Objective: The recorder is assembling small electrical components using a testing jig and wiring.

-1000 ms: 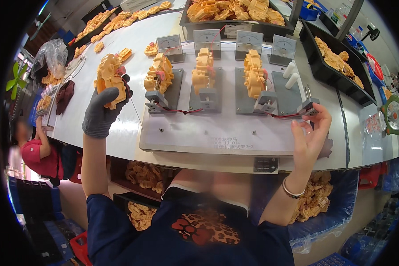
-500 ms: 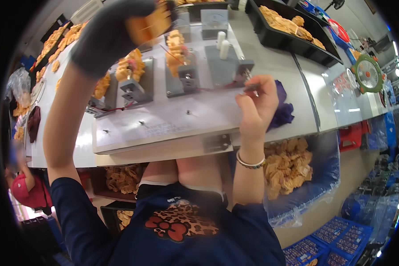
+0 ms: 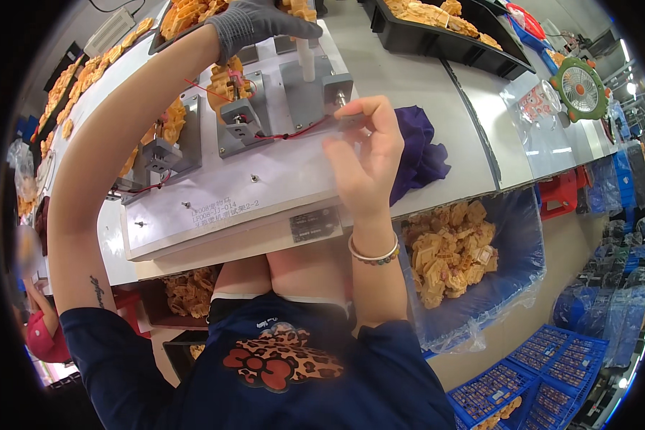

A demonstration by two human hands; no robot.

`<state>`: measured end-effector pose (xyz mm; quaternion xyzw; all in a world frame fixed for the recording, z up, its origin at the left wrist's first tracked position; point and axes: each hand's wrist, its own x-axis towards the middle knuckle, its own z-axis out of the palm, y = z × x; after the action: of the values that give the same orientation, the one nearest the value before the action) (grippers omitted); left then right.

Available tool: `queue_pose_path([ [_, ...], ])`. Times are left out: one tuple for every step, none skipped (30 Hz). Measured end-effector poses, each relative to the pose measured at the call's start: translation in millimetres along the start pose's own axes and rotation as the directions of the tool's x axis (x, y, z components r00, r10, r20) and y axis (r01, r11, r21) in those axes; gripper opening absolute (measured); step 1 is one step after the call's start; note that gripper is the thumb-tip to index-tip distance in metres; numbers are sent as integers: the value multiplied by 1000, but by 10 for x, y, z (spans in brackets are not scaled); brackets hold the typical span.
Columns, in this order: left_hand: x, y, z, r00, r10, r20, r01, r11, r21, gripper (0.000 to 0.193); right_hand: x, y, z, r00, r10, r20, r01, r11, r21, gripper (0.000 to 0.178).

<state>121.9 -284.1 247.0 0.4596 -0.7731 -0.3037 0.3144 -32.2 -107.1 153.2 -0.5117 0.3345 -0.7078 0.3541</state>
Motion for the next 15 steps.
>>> queue_pose_path([
  [15, -30, 29, 1000, -4, -2, 4, 1000, 0, 122, -3, -1, 4, 1000, 1, 1, -1, 1000, 7, 30],
  [23, -10, 73, 998, 60, 0, -60, 994, 93, 120, -3, 5, -3, 1000, 3, -1, -3, 1000, 7, 30],
  [23, 2, 99, 992, 124, 9, -123, 975, 184, 118, -1, 12, -14, 1000, -8, 2, 8, 1000, -7, 30],
  [12, -3, 77, 992, 123, 12, -123, 976, 182, 118, -3, 17, -22, 1000, -20, 5, 20, 1000, -21, 30],
  [-90, 152, 14, 997, 73, 24, -75, 991, 111, 113, -3, 11, -36, 1000, -19, -1, 19, 1000, -22, 30],
  [-163, 228, -44, 999, 23, 34, -24, 999, 41, 109, -6, 0, -19, 1000, -5, -4, 5, 1000, -12, 30],
  [-93, 172, -81, 997, 42, 68, -45, 998, 46, 86, -9, -4, -9, 1000, 9, -6, -9, 1000, -1, 30],
  [-103, 157, -98, 997, 43, 71, -46, 998, 47, 86, -12, 2, -1, 1000, 9, -10, -9, 1000, -1, 30],
  [-113, 142, -110, 978, 147, 146, -106, 960, -260, 75, -16, 10, 6, 1000, 15, -11, -15, 1000, 9, 30],
  [-121, 129, -112, 946, 266, 184, -127, 828, -545, 64, -19, 16, 12, 1000, 20, -11, -20, 1000, 18, 31],
  [-159, 147, -76, 944, 269, 191, -124, 826, -550, 64, -20, 14, -1, 1000, 22, -18, -22, 1000, 12, 31],
  [-224, 150, -35, 943, 243, 228, -104, 864, -492, 60, -13, 11, -15, 1000, 13, -19, -13, 1000, -4, 30],
  [-297, 150, 1, 940, 216, 263, -86, 898, -430, 57, -12, 6, -26, 1000, 4, -18, -4, 1000, -21, 30],
  [-370, 178, -6, 941, 183, 285, -71, 930, -360, 54, -5, 7, -23, 1000, 2, -14, -2, 1000, -20, 30],
  [-386, 290, -65, 941, 34, 336, 74, 950, -303, 61, -2, 15, -19, 1000, -16, -14, 16, 1000, -18, 31],
])
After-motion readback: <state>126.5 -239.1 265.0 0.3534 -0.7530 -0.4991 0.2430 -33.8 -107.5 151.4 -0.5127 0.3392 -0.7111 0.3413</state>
